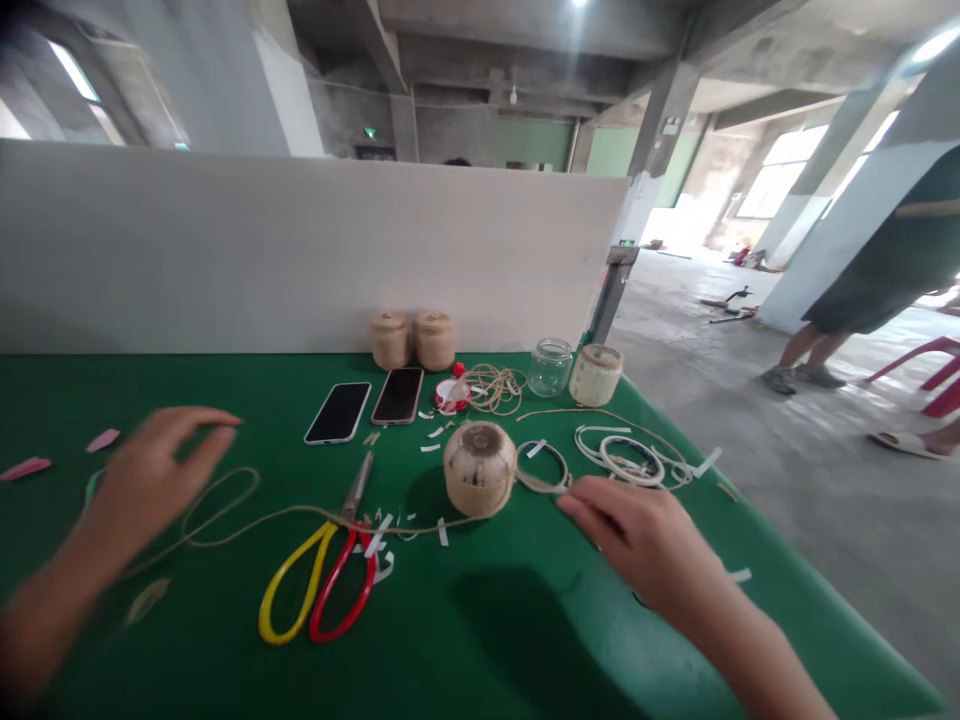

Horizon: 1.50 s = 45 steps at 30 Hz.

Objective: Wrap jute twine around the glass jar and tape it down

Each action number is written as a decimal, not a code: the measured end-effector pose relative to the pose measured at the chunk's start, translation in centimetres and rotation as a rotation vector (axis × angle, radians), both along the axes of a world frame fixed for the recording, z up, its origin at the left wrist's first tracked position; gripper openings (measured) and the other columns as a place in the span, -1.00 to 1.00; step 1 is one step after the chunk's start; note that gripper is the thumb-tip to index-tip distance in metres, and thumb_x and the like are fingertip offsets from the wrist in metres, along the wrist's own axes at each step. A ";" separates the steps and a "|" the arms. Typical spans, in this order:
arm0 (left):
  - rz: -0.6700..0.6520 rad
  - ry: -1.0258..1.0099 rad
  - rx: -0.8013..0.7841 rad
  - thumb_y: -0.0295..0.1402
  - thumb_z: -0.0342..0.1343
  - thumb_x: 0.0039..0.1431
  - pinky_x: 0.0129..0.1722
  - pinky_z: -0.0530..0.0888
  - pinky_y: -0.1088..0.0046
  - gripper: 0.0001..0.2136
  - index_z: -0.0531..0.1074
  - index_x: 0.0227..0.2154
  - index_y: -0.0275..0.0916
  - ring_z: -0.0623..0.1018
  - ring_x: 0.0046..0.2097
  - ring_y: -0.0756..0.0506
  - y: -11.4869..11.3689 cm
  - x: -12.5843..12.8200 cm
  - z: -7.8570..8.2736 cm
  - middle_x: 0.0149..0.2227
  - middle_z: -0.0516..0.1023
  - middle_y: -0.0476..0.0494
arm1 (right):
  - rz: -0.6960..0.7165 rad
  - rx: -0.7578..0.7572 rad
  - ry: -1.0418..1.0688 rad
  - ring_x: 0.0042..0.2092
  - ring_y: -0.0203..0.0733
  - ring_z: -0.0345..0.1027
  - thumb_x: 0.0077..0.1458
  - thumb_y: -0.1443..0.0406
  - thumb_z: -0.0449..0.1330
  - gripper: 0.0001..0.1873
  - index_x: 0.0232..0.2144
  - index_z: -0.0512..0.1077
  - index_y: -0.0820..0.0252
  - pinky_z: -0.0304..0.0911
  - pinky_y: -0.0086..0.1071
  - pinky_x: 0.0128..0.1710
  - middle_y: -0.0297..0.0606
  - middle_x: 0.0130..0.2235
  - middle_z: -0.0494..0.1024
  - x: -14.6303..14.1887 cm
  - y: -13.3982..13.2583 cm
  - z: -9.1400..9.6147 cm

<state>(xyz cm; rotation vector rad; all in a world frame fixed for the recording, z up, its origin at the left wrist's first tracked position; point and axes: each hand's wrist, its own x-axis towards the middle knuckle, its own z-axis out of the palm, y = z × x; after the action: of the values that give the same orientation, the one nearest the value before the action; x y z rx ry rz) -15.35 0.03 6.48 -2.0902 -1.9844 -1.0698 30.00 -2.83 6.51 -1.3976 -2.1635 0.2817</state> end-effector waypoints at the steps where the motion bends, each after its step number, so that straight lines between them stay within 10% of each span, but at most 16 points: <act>1: -0.124 -0.026 -0.082 -0.27 -0.03 0.17 -0.08 0.34 0.29 -0.81 0.35 -0.20 -0.19 0.38 -0.05 -0.18 -0.8 3.6 0.4 -0.13 0.40 -0.06 | 0.102 0.025 -0.066 -0.49 -0.26 0.28 0.18 0.18 0.02 -0.75 -0.44 0.42 0.09 0.12 -0.39 -0.47 -0.29 -0.50 0.46 -1.9 -0.3 0.5; 4: -0.511 -0.078 -0.310 -0.23 -0.13 0.24 0.03 0.32 0.26 -0.63 0.14 0.10 -0.10 0.32 0.09 -0.19 -3.9 12.5 1.4 0.08 0.31 -0.16 | 0.340 0.111 -0.179 -0.51 -0.29 0.23 0.21 0.22 -0.02 -0.74 -0.41 0.43 0.11 0.02 -0.39 -0.49 -0.30 -0.52 0.41 -6.7 -0.9 1.4; 7: -0.726 -0.134 -0.512 -0.23 -0.13 0.25 -0.17 0.42 0.42 -0.56 0.02 0.17 -0.08 0.46 -0.09 -0.11 -5.8 16.4 2.2 -0.10 0.46 -0.13 | 0.438 0.196 -0.212 -0.50 -0.31 0.21 0.24 0.24 -0.07 -0.67 -0.46 0.40 0.16 -0.04 -0.39 -0.50 -0.28 -0.52 0.41 -9.3 -0.7 1.3; 12: -0.670 -0.033 -0.614 -0.24 -0.21 0.28 -0.46 0.31 0.55 -0.74 0.38 -0.27 -0.14 0.44 -0.46 0.00 -4.8 14.3 1.6 -0.49 0.46 0.02 | 0.437 0.088 -0.215 -0.47 -0.31 0.23 0.26 0.21 -0.09 -0.71 -0.37 0.37 0.17 0.00 -0.41 -0.46 -0.29 -0.47 0.43 -8.6 -0.1 0.0; 22: -0.424 0.108 -0.423 -0.27 -0.19 0.23 -0.55 0.24 0.51 -0.72 0.30 -0.52 -0.21 0.32 -0.58 0.01 -3.2 7.6 -0.2 -0.59 0.35 0.01 | 0.335 -0.079 -0.098 -0.42 -0.29 0.27 0.25 0.28 -0.09 -0.76 -0.30 0.38 0.15 0.07 -0.42 -0.43 -0.28 -0.41 0.46 -5.3 -0.1 -1.1; 29: -0.539 0.060 -0.369 -0.33 -0.10 0.19 0.08 0.24 0.22 -0.63 0.19 0.07 -0.08 0.24 0.14 -0.20 -3.8 12.6 -0.9 0.10 0.29 -0.14 | 0.407 -0.041 -0.209 -0.42 -0.28 0.25 0.24 0.30 -0.10 -0.75 -0.36 0.36 0.16 0.04 -0.41 -0.42 -0.28 -0.44 0.42 -7.9 -0.6 -1.4; 36: -0.650 -0.254 -0.702 -0.24 -0.19 0.25 -0.44 0.33 0.52 -0.77 0.31 -0.15 -0.16 0.39 -0.44 -0.01 -4.5 17.4 -0.1 -0.49 0.39 0.02 | 0.377 0.001 -0.131 -0.45 -0.32 0.20 0.22 0.29 -0.08 -0.75 -0.42 0.35 0.17 0.01 -0.43 -0.44 -0.32 -0.48 0.37 -8.3 -0.3 -1.5; 45: -0.609 -0.295 -0.402 -0.29 -0.10 0.22 -0.52 0.18 0.56 -0.85 0.33 -0.37 -0.19 0.28 -0.52 0.05 -0.8 19.1 -0.9 -0.55 0.31 0.09 | 0.187 0.048 0.171 -0.14 -0.17 0.27 0.14 0.29 0.06 -0.82 -0.18 0.36 0.12 0.19 -0.35 -0.18 -0.20 -0.19 0.39 -6.9 1.5 -1.5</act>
<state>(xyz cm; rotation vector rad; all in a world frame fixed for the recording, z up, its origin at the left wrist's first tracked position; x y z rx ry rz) 3.77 -0.80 5.58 -3.0436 -1.8338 -1.1881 23.15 -1.35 5.01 -1.1043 -2.1450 0.4011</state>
